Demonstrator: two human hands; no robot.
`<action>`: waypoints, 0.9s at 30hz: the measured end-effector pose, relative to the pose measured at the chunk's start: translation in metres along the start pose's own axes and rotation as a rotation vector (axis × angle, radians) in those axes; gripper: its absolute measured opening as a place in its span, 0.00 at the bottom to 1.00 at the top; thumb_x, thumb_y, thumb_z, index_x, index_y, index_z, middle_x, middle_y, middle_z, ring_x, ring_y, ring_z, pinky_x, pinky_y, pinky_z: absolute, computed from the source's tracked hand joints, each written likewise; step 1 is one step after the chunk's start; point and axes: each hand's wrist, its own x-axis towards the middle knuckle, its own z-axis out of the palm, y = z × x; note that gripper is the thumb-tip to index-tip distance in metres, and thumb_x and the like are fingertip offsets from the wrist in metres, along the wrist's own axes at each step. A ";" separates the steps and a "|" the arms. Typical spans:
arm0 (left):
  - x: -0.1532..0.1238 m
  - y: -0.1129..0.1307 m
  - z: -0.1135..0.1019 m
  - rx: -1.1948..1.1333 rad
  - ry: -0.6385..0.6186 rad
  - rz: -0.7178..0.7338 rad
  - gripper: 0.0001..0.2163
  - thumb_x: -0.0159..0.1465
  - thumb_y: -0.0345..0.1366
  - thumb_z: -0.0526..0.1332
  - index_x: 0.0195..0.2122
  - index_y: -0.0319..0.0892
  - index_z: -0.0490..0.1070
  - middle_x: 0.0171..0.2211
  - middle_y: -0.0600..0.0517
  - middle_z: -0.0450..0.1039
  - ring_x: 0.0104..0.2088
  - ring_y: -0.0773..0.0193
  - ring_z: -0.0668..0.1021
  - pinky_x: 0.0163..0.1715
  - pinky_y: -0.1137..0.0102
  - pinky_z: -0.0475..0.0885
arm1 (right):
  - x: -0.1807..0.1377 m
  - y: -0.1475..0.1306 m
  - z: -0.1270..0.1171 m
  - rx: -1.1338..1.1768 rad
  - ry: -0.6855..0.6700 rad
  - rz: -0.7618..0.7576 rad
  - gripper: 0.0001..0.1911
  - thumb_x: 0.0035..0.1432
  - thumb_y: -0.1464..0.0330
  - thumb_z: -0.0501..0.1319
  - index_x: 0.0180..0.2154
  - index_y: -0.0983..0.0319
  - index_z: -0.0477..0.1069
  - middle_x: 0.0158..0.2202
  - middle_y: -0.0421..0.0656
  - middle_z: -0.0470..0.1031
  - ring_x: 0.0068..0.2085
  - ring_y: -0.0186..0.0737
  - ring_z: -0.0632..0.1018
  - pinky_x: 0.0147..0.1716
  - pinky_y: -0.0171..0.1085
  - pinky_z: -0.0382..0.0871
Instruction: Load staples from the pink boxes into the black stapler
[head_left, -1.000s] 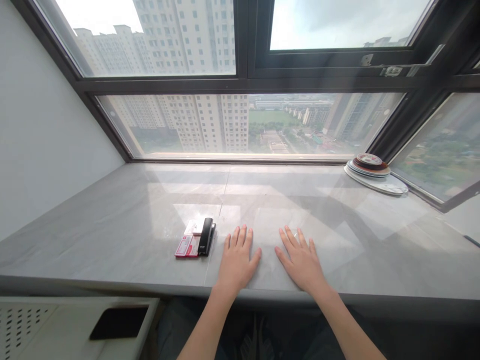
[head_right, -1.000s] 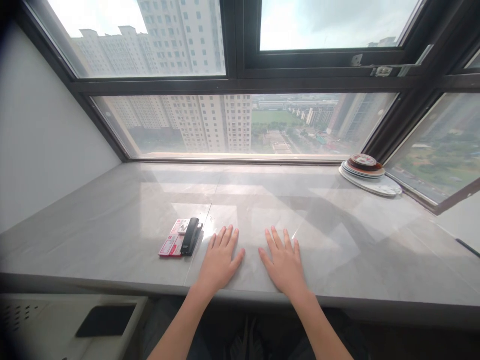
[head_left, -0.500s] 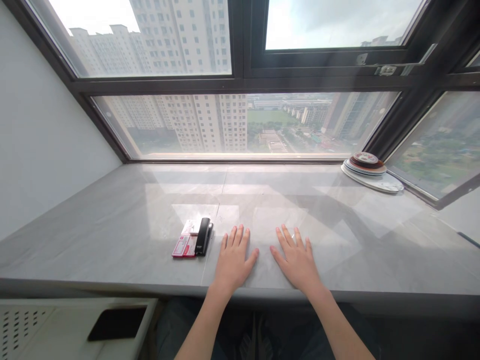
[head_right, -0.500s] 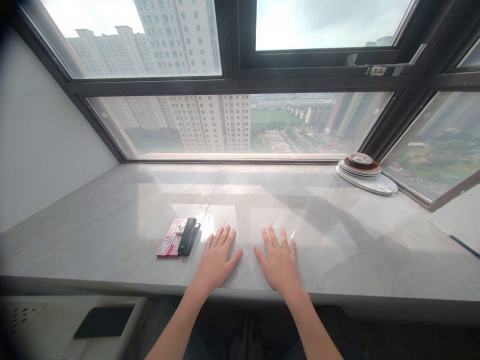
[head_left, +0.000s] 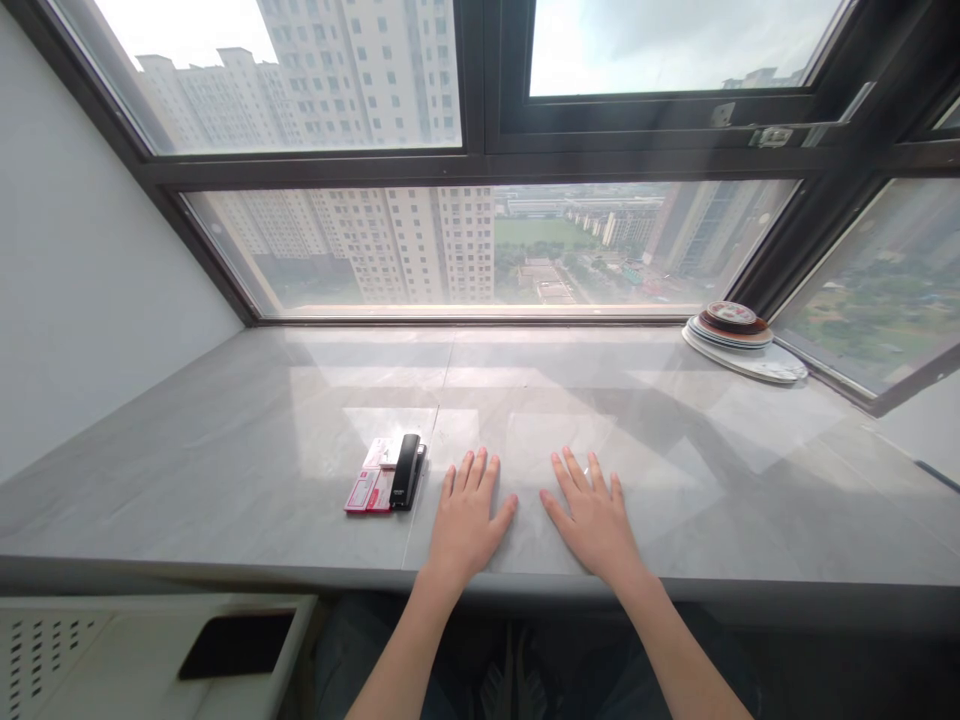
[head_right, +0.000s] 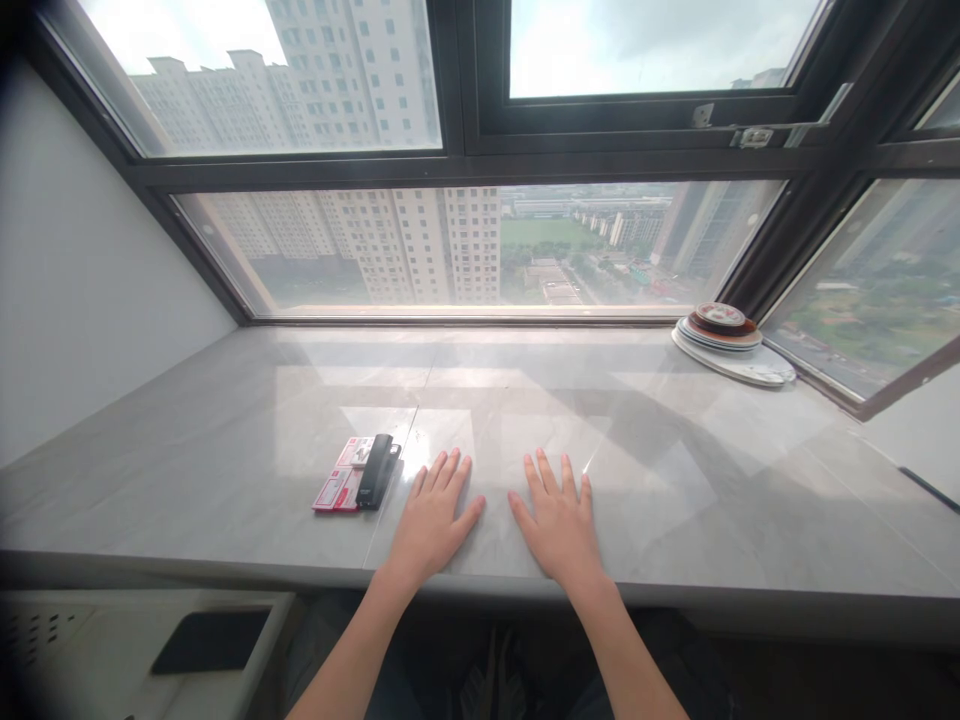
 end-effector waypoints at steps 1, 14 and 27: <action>0.000 0.000 0.000 -0.001 0.002 0.001 0.27 0.73 0.50 0.53 0.72 0.54 0.54 0.74 0.50 0.51 0.74 0.49 0.53 0.72 0.45 0.47 | 0.000 0.000 0.000 0.002 -0.001 0.000 0.34 0.72 0.49 0.44 0.74 0.49 0.47 0.76 0.36 0.44 0.75 0.60 0.40 0.69 0.64 0.35; 0.000 0.006 -0.007 0.139 -0.048 -0.009 0.27 0.74 0.48 0.51 0.72 0.50 0.55 0.74 0.49 0.50 0.74 0.51 0.52 0.72 0.47 0.49 | -0.001 -0.001 0.000 -0.018 -0.010 0.002 0.34 0.72 0.51 0.44 0.74 0.50 0.47 0.76 0.37 0.44 0.75 0.58 0.39 0.69 0.65 0.36; 0.000 0.006 -0.008 0.113 -0.036 -0.004 0.26 0.74 0.48 0.53 0.71 0.49 0.57 0.74 0.47 0.51 0.74 0.50 0.53 0.71 0.46 0.51 | -0.001 0.000 0.001 0.031 0.019 -0.011 0.33 0.72 0.51 0.46 0.74 0.50 0.49 0.76 0.38 0.46 0.75 0.58 0.40 0.69 0.65 0.36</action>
